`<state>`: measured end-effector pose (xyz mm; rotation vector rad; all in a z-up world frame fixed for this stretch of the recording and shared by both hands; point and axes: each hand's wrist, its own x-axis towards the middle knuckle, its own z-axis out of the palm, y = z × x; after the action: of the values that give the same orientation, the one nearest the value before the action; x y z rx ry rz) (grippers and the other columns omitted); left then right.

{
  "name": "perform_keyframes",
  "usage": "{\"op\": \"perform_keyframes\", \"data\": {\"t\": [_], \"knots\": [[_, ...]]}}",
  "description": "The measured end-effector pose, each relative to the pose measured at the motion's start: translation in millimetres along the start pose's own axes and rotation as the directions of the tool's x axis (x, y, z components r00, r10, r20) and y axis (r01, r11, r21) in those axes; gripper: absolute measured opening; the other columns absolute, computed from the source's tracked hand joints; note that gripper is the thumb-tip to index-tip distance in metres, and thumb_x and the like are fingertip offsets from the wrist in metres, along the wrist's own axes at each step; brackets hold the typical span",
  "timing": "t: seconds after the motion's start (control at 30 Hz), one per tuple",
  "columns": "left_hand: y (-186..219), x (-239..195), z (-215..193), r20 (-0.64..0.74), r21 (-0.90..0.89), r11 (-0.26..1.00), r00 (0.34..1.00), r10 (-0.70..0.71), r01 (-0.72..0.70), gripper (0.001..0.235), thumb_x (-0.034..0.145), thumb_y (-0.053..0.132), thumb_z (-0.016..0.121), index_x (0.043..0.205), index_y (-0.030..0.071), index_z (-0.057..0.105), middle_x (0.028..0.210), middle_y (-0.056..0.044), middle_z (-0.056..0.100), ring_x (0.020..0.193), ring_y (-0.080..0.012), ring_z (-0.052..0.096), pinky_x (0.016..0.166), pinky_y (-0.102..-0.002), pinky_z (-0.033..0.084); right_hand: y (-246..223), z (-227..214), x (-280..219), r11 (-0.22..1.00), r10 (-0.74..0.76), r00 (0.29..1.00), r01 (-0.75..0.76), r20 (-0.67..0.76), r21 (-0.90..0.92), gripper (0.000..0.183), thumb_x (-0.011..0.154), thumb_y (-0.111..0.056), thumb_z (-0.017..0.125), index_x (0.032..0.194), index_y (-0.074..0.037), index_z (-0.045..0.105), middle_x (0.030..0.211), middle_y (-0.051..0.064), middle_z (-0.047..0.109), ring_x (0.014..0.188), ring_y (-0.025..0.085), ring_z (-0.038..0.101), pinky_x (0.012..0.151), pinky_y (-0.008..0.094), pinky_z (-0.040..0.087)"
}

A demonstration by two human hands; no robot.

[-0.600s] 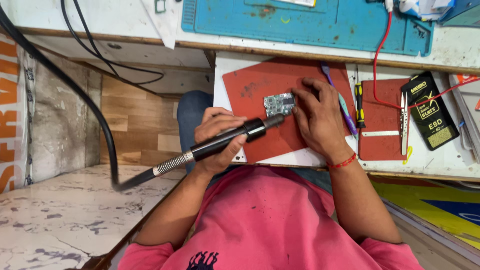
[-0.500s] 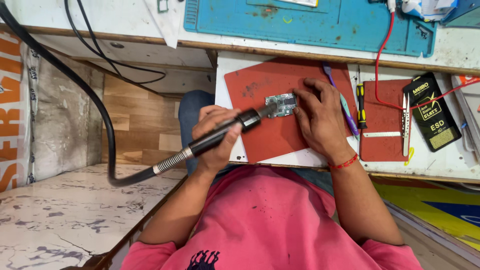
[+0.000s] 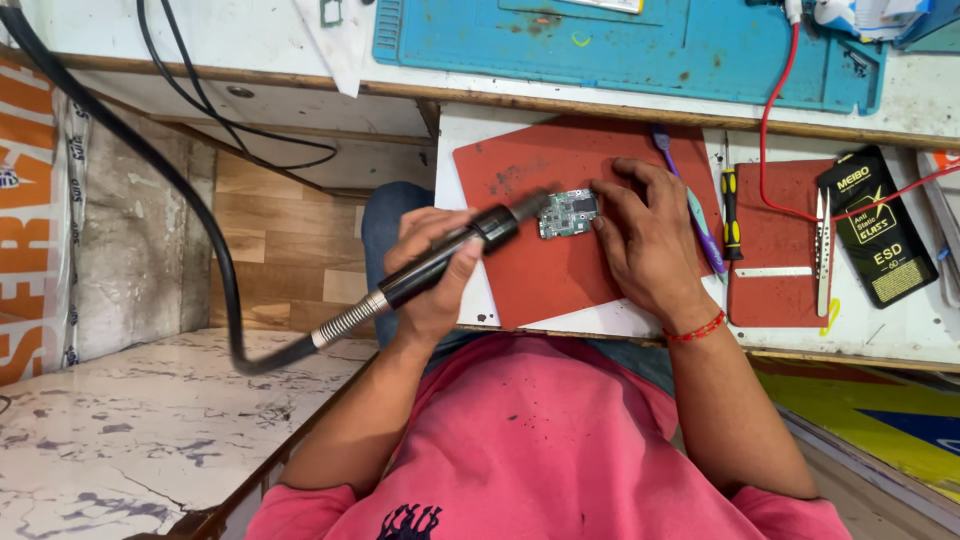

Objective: The person uses a hot air gun to heat a small circuit board placed on a red mat, then uses a small brush to clean or apply flux to the board. The person continues to heat and clean the board throughout the clip.

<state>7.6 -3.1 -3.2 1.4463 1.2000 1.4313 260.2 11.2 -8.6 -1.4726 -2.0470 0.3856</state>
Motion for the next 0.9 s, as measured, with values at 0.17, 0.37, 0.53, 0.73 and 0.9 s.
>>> {"op": "perform_keyframes", "data": {"t": [0.17, 0.37, 0.53, 0.73, 0.9], "knots": [[-8, -2, -7, 0.142, 0.089, 0.971, 0.968, 0.209, -0.222, 0.028, 0.091, 0.027, 0.076, 0.106, 0.003, 0.072, 0.105, -0.011, 0.078, 0.1, -0.0227, 0.072, 0.105, -0.038, 0.049, 1, 0, -1, 1.0, 0.024, 0.999, -0.024, 0.022, 0.0, 0.041, 0.087, -0.004, 0.076, 0.128, -0.006, 0.068, 0.139, 0.017, 0.056, 0.128, 0.039, 0.051, 0.11, 0.048, 0.043], [-16, -4, -9, 0.168, 0.06, 0.96, 0.951, 0.259, -0.273, 0.027, 0.089, 0.024, 0.075, 0.105, 0.002, 0.073, 0.103, -0.011, 0.077, 0.094, -0.0233, 0.071, 0.104, -0.038, 0.049, -3, -4, 2, 1.0, 0.007, 1.0, -0.006, 0.02, -0.01, 0.043, 0.086, -0.005, 0.076, 0.128, -0.006, 0.068, 0.14, 0.017, 0.056, 0.13, 0.039, 0.05, 0.111, 0.049, 0.043], [-19, 1, -12, 0.094, -0.024, 0.99, 0.986, 0.138, -0.137, 0.021, 0.095, 0.014, 0.073, 0.109, -0.002, 0.071, 0.11, -0.015, 0.076, 0.102, -0.0284, 0.069, 0.099, -0.035, 0.054, -1, -8, 10, 0.997, -0.08, 0.991, 0.082, 0.11, -0.011, 0.046, 0.084, -0.005, 0.076, 0.129, -0.006, 0.067, 0.142, 0.02, 0.05, 0.133, 0.043, 0.046, 0.113, 0.051, 0.04], [-24, 14, -9, 0.114, -0.079, 0.99, 0.986, 0.124, -0.116, 0.02, 0.095, 0.011, 0.073, 0.108, -0.003, 0.07, 0.107, -0.018, 0.075, 0.095, -0.0218, 0.074, 0.088, -0.032, 0.059, 10, -17, 30, 0.989, -0.143, 0.959, 0.13, 0.243, 0.069, 0.042, 0.086, -0.005, 0.073, 0.127, -0.004, 0.063, 0.144, 0.022, 0.049, 0.136, 0.044, 0.046, 0.114, 0.048, 0.041], [-28, 12, -7, 0.086, -0.056, 0.991, 0.988, 0.126, -0.122, 0.022, 0.095, 0.013, 0.075, 0.11, -0.003, 0.07, 0.108, -0.018, 0.075, 0.095, -0.0216, 0.073, 0.088, -0.031, 0.059, 21, -15, 42, 0.979, -0.2, 0.938, 0.181, 0.285, 0.091, 0.041, 0.089, -0.003, 0.069, 0.129, -0.001, 0.06, 0.147, 0.023, 0.048, 0.136, 0.043, 0.047, 0.113, 0.046, 0.043]]}}
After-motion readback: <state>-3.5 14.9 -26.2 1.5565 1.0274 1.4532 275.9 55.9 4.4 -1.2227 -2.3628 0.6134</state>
